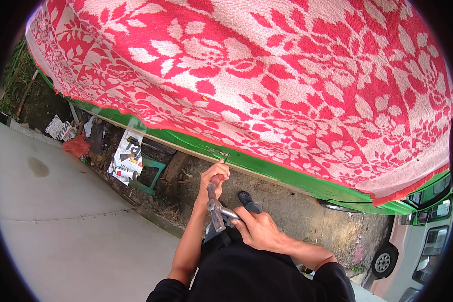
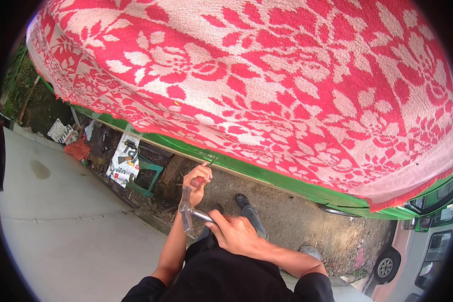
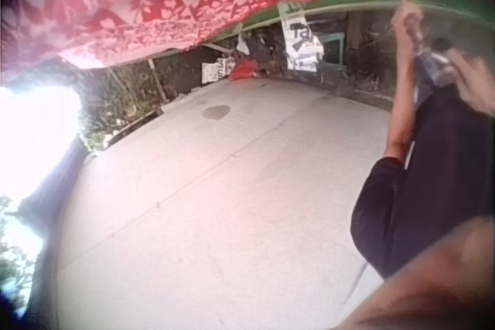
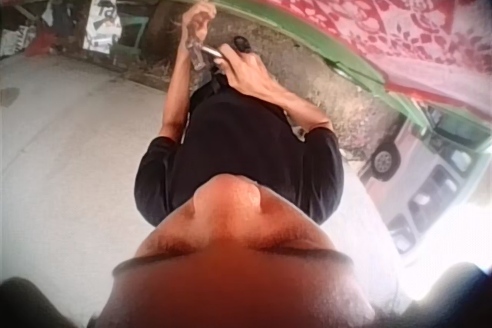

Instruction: The person ignites a blowtorch and applies heat to a small area on the green vehicle's side panel. Then they use a hammer and a metal tool to tap and pry at the same spot, working on a localized repair.

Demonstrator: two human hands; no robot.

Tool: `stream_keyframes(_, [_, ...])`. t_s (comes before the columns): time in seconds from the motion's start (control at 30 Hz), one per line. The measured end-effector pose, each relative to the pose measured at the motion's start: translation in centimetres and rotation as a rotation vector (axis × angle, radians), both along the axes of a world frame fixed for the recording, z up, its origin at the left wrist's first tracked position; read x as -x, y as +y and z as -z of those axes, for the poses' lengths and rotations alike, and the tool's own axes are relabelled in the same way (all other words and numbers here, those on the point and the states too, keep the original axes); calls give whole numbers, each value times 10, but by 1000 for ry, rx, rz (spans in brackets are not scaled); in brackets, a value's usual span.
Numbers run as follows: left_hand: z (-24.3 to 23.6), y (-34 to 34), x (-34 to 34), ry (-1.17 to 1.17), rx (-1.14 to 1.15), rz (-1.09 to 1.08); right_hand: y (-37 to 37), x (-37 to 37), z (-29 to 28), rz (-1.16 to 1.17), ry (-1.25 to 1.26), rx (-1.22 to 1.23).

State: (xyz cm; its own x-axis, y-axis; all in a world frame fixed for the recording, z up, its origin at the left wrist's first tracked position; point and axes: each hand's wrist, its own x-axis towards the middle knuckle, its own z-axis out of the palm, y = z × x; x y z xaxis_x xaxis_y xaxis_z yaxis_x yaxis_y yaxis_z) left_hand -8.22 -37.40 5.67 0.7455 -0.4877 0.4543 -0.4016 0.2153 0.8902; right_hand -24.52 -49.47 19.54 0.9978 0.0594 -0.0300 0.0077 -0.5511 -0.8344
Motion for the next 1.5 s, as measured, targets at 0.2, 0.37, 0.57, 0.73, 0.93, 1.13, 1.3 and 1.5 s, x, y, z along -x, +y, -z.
stream_keyframes(0.2, [9,-1,-2,32,61,-3,-2,-9,10,-4,29,112])
stream_keyframes(0.37, [10,-2,-1,68,27,-4,6,1,-1,-24,-91,28])
stream_keyframes(0.57, [-1,-1,2,11,69,12,3,-6,8,19,38,51])
stream_keyframes(0.73, [-3,-4,-1,33,-81,13,5,-1,9,6,45,21])
stream_keyframes(0.93, [-2,0,2,-36,-72,29,5,5,0,-21,1,21])
stream_keyframes(1.13, [-9,1,-1,-8,-36,47,5,1,-2,-17,14,12])
stream_keyframes(1.3, [-6,2,-3,-3,-43,45,8,-2,-3,-8,-30,17])
stream_keyframes(1.5, [2,1,-2,-32,-17,35,2,4,6,-28,-106,40])
